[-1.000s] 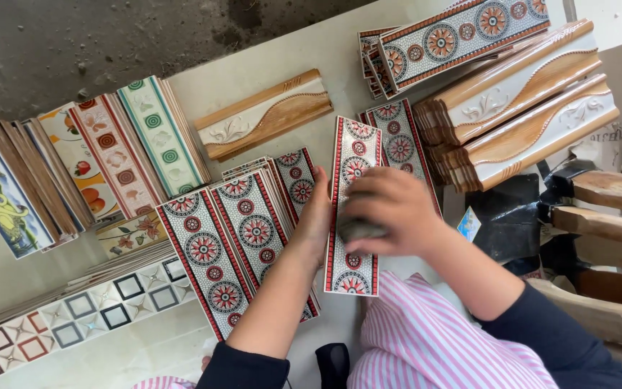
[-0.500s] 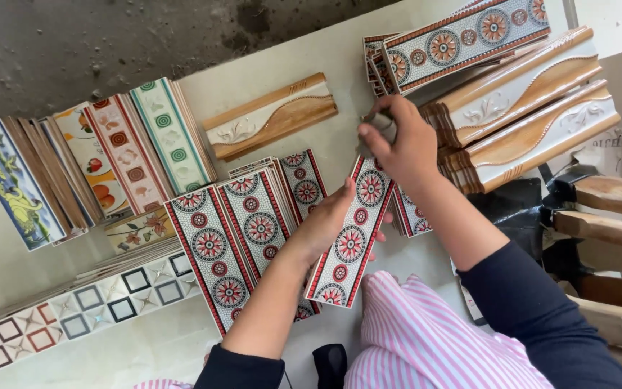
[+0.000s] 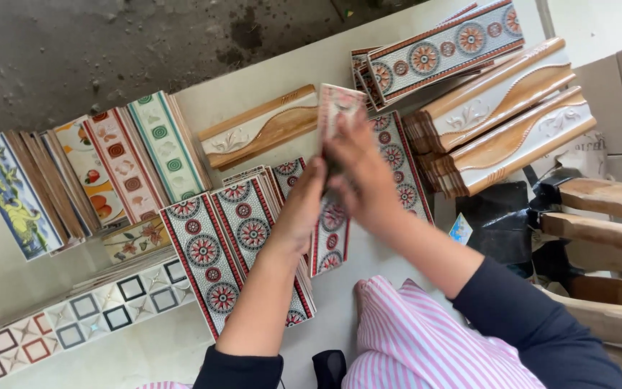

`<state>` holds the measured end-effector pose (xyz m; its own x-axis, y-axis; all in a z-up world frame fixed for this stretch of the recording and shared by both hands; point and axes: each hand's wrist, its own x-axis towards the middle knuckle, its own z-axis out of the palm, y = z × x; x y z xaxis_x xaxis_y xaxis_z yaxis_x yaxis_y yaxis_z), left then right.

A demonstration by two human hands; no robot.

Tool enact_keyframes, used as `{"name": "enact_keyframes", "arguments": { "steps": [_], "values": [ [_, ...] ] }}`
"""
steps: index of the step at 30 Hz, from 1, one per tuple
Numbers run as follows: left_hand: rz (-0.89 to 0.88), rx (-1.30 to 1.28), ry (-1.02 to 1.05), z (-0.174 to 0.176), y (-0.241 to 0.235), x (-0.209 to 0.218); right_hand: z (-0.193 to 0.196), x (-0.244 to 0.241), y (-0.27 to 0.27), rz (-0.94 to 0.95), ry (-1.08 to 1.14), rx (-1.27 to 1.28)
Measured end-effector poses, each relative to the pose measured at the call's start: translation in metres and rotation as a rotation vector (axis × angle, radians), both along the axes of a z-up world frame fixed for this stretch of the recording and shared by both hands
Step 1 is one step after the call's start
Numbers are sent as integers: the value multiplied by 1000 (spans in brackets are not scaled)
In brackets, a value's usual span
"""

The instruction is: Sanding and smoothing the edges of decorative ceramic tiles using a handheld abrasive block.

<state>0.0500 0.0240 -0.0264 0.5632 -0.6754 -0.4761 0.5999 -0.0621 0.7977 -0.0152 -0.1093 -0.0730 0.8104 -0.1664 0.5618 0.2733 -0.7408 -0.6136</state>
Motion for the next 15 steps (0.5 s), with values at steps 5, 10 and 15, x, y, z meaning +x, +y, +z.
{"name": "enact_keyframes", "arguments": {
  "steps": [5,10,15],
  "values": [
    [274,-181,206,-7,15,21,-23,-38,60,259,-94,93],
    [310,-284,246,-19,14,15,-26,-53,48,319,-156,73],
    [206,-237,261,26,-18,-19,-24,-26,-7,19,-28,131]
  ]
}}
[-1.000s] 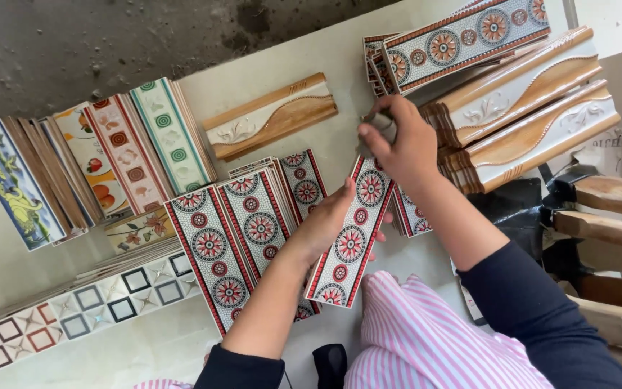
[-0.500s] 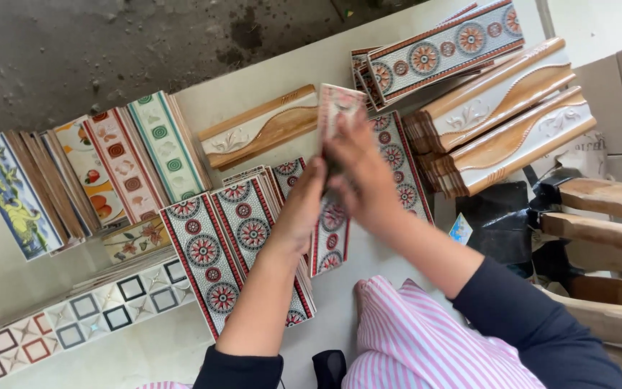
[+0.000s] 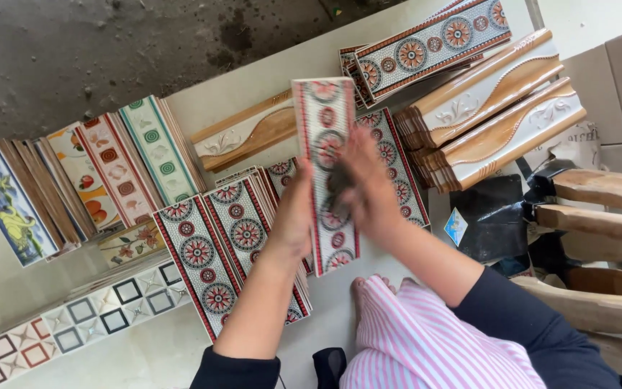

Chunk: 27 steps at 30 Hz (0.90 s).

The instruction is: Sanding and smoothing the edges of decorative ceramic tiles using a handheld abrasive block.

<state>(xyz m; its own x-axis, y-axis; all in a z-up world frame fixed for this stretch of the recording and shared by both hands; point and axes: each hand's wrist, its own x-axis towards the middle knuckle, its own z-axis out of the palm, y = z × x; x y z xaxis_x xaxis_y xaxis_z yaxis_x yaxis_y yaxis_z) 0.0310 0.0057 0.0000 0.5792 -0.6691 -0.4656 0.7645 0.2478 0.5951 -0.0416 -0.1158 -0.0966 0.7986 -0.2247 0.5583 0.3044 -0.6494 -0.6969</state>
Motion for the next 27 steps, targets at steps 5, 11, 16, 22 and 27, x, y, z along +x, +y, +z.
{"name": "enact_keyframes", "arguments": {
  "steps": [5,11,16,22,27],
  "values": [
    [-322,312,-369,-45,5,-11,9,-5,-26,-305,166,587],
    [-554,475,-498,-43,6,0,30,-2,3,-398,287,1320],
    [-649,711,-694,-21,0,-3,8,-4,-10,-613,241,1389],
    [-709,916,-1358,-26,-7,-19,18,1,-15,-752,299,1384],
    [-751,1010,-1243,-35,-4,-9,63,11,3,-689,343,1316]
  ]
}}
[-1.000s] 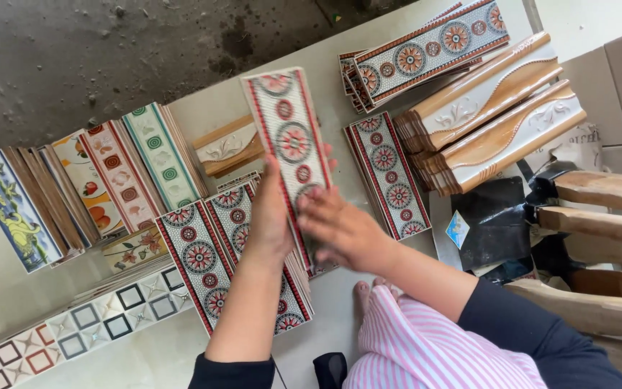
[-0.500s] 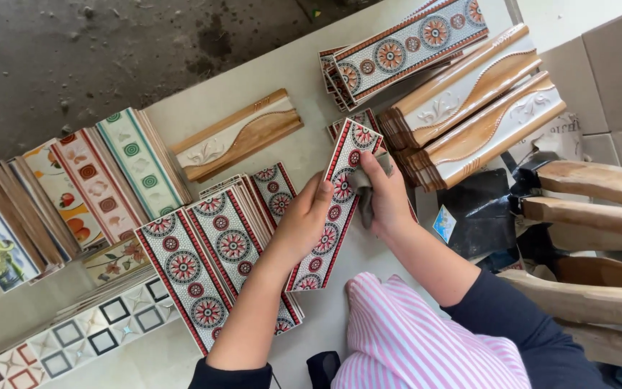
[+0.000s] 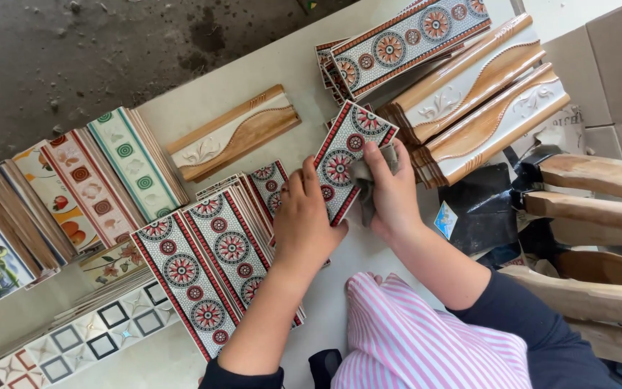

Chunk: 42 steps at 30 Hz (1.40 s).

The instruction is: Sanding and smoothing the edges of decorative ceramic tiles using a handheld abrasive block.

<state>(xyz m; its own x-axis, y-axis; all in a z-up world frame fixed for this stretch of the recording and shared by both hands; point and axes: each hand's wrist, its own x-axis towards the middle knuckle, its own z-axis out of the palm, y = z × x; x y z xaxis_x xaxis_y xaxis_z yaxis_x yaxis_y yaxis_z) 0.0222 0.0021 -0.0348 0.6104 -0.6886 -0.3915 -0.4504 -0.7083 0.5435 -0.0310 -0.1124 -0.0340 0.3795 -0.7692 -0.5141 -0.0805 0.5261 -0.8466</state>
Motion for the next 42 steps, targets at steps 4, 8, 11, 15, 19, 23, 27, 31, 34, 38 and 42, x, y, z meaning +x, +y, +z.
{"name": "enact_keyframes", "arguments": {
  "steps": [4,8,11,15,19,23,27,31,34,38,42],
  "values": [
    [84,-145,292,19,8,24,-6,-9,-11,41,-43,-53],
    [54,-615,934,9,28,33,-2,-15,-32,229,-247,-346],
    [165,-815,1472,4,39,28,12,-7,-48,289,-369,-711],
    [67,-897,1839,6,50,32,34,3,-39,575,-149,-1228],
    [268,-954,1988,-9,57,23,13,5,-23,708,-37,-1386],
    [294,-866,1751,-36,60,19,-9,7,-1,658,-276,-1499],
    [594,-926,1893,-64,74,6,-14,1,29,790,-250,-1562],
    [664,-922,1863,-13,61,15,-11,-4,46,833,-214,-1623],
    [542,-962,1848,-30,55,20,-11,-2,51,834,-204,-1672],
    [377,-1015,1822,-68,48,18,-12,-4,56,906,-268,-1625],
    [208,-1064,1780,-87,41,20,-8,-14,64,1022,-401,-1554]
  ]
}}
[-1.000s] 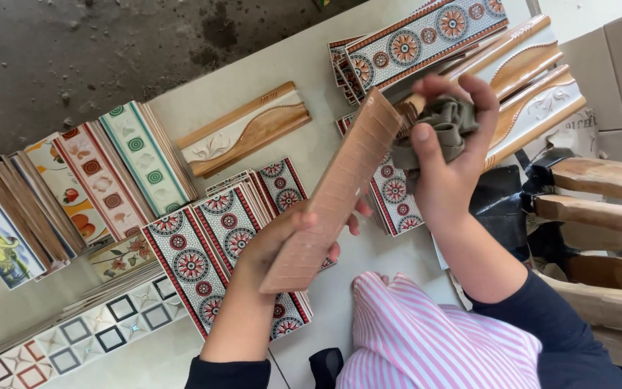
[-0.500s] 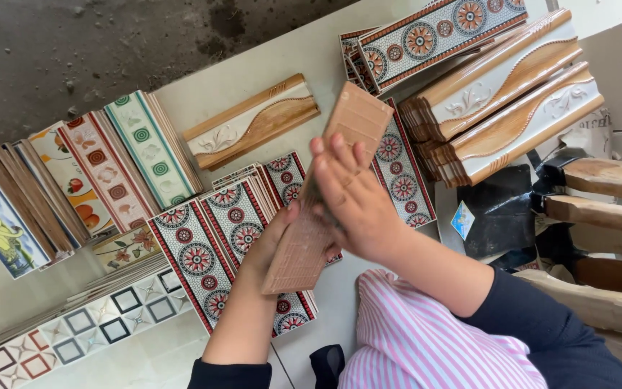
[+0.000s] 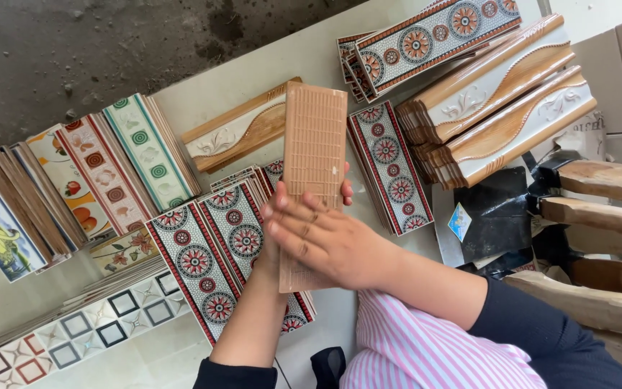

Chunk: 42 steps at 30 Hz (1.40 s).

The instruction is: Sanding and smoothing the edges of decorative ceramic tiles using a handheld abrasive block.

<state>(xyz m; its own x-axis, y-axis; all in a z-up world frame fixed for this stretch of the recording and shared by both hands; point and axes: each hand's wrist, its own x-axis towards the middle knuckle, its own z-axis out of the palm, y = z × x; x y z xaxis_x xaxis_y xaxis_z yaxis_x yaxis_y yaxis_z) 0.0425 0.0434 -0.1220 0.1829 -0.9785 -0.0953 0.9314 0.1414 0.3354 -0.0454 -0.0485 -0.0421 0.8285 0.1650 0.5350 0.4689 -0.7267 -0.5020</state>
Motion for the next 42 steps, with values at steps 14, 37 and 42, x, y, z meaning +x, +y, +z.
{"name": "enact_keyframes", "arguments": {
  "steps": [14,37,42],
  "values": [
    [254,85,117,17,3,7,35,-21,-30,475,513,788],
    [146,93,416,23,5,-1,-9,-30,-7,138,134,369],
    [184,-36,50,6,6,17,26,-32,7,464,288,692]
  ]
}}
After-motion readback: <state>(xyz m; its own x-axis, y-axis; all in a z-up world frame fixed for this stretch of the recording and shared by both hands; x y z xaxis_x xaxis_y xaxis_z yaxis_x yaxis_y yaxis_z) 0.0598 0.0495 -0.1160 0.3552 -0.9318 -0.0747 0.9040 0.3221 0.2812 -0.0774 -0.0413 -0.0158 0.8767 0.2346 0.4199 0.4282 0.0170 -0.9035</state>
